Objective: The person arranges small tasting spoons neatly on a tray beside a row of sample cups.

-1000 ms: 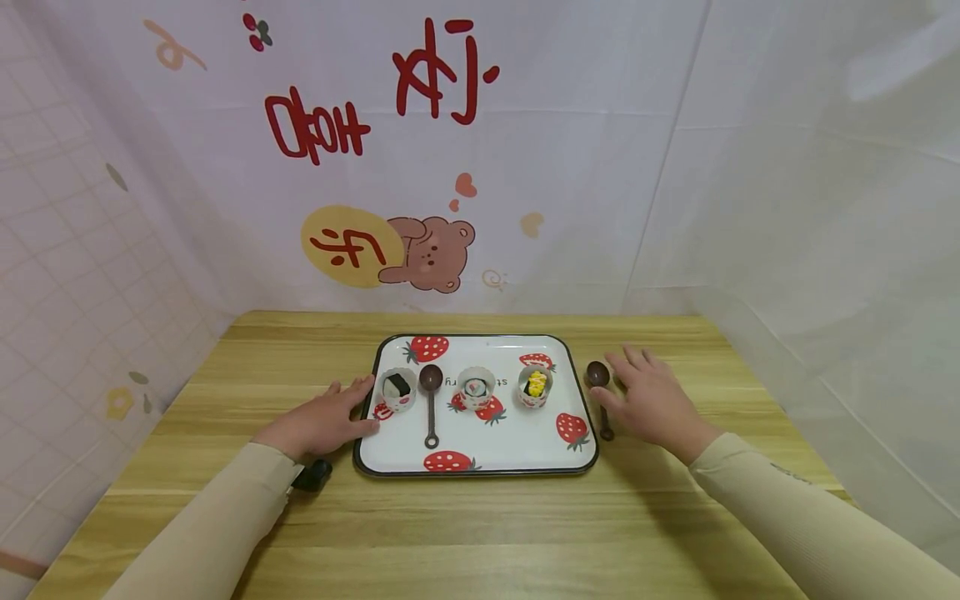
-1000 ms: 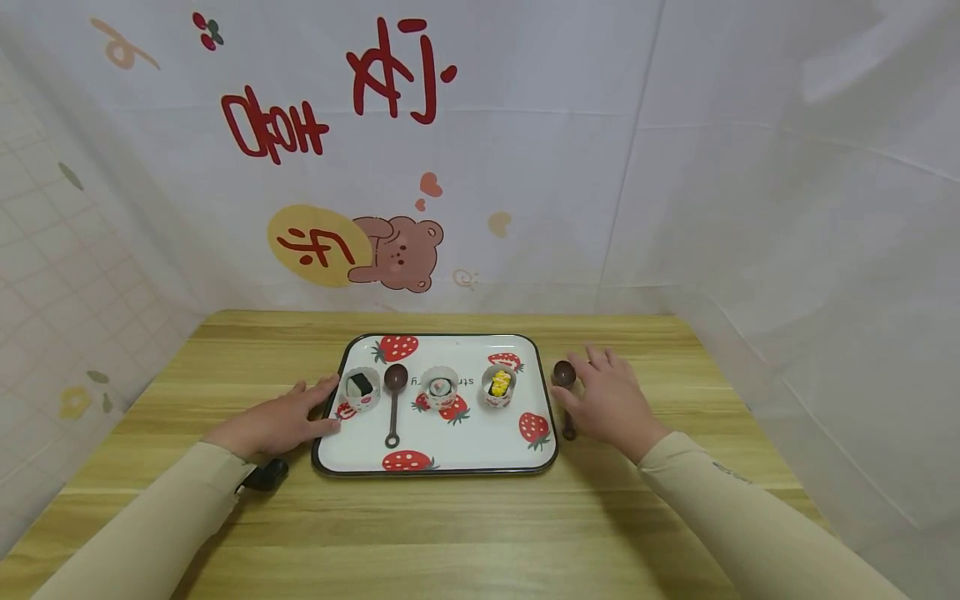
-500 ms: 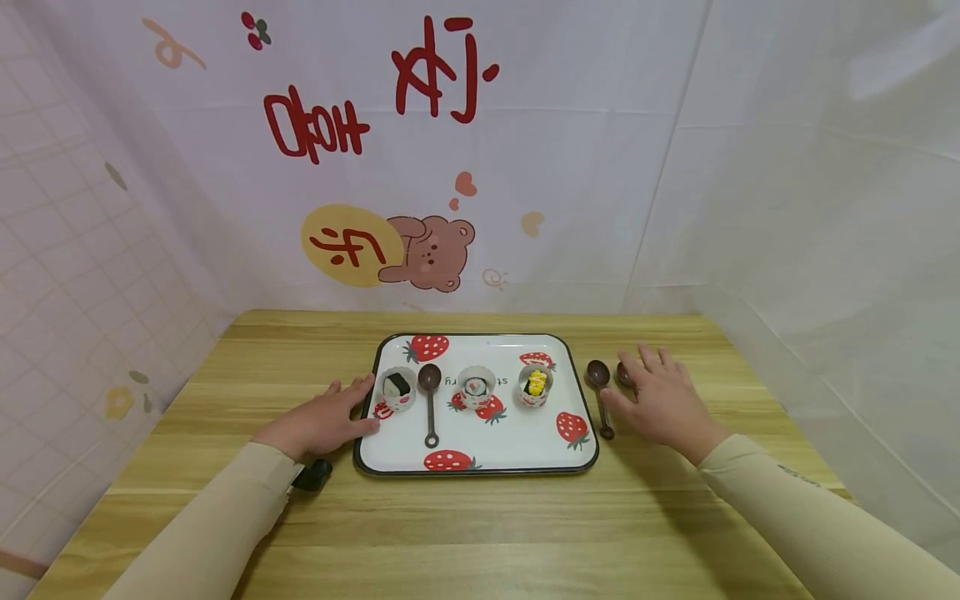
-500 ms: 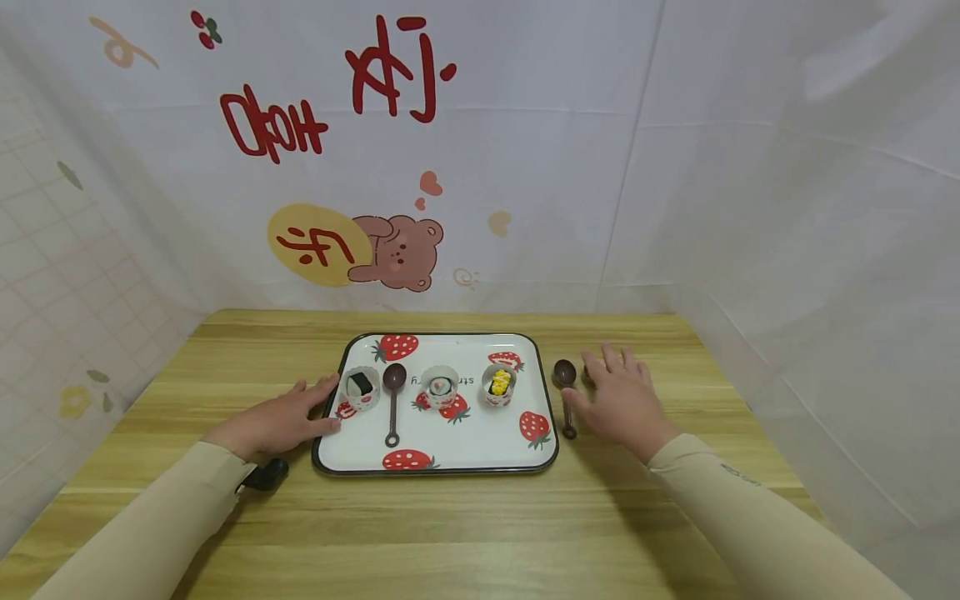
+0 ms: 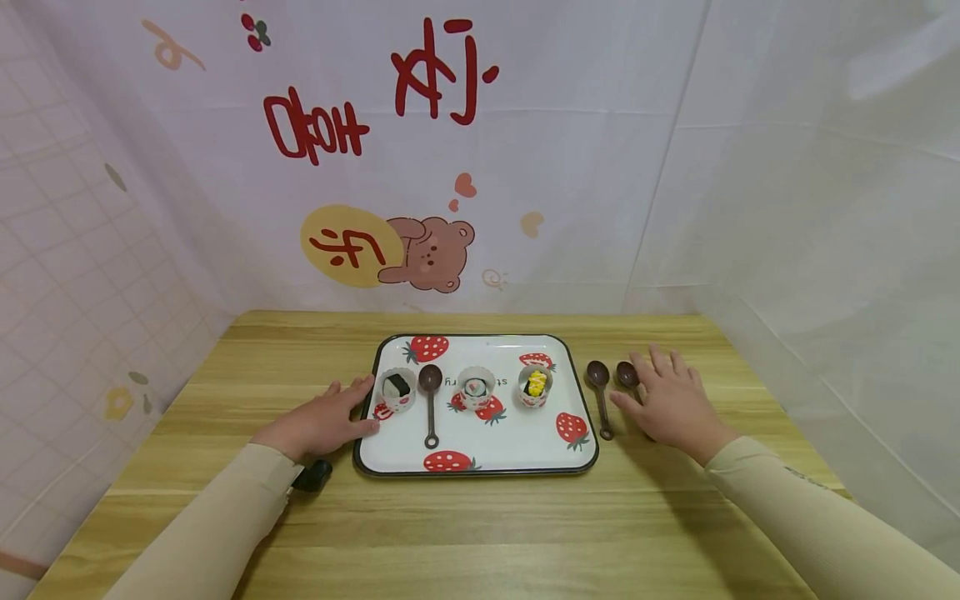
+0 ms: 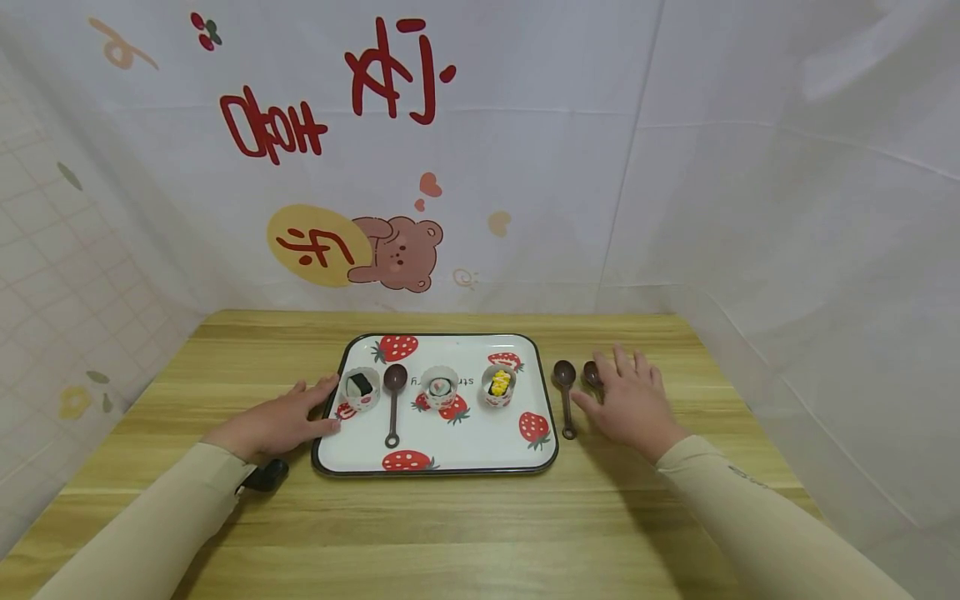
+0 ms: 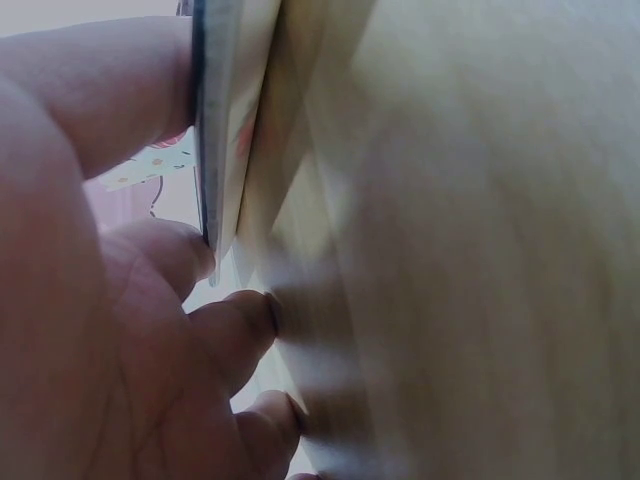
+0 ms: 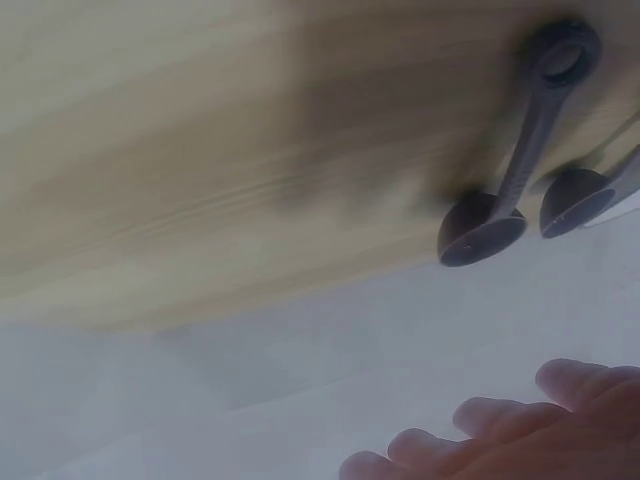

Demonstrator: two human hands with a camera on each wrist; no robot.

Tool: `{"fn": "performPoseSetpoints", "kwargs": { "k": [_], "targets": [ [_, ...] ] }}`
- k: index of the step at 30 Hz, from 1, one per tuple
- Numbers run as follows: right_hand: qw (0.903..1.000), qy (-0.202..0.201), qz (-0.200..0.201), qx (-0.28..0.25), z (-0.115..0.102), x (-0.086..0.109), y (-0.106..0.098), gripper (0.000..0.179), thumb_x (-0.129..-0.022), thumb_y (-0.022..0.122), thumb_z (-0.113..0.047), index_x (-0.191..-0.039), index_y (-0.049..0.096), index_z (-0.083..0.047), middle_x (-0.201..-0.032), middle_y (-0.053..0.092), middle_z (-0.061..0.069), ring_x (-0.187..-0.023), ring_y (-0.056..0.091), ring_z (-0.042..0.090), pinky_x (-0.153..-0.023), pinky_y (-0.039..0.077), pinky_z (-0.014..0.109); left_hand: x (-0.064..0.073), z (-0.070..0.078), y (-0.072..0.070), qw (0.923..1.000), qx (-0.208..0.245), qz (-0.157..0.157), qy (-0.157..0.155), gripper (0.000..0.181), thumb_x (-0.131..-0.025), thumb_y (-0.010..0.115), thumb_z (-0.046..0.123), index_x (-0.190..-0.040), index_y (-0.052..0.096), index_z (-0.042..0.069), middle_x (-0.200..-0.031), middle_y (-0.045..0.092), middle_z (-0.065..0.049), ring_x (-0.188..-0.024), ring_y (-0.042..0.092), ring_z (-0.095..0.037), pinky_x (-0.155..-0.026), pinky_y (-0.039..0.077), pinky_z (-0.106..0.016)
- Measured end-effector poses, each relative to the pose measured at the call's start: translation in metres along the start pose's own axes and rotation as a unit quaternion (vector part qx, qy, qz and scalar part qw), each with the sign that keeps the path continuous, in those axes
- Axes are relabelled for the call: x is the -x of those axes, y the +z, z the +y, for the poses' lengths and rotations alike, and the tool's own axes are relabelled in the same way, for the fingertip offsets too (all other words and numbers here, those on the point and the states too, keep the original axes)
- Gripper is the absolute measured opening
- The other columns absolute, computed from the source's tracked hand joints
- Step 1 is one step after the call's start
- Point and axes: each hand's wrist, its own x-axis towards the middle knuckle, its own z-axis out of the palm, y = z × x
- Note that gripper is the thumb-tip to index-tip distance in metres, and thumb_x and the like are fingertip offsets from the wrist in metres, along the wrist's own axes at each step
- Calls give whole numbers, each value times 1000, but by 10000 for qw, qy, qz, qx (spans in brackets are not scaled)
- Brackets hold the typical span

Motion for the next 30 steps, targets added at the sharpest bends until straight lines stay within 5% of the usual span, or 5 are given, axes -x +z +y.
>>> {"fn": "performPoseSetpoints", "kwargs": {
  "k": [30],
  "targets": [
    [9984,-1,-450,340,24,9,6,75,-104,62,-45,-155,43,7,-156,34,47,-139,31,74,-113,30,80,-1,-3,2,10000,-51,42,11,96,-99,63,62,-171,17,17,-175,18,-19,-159,6,-57,-120,19,-79]
  ]
}}
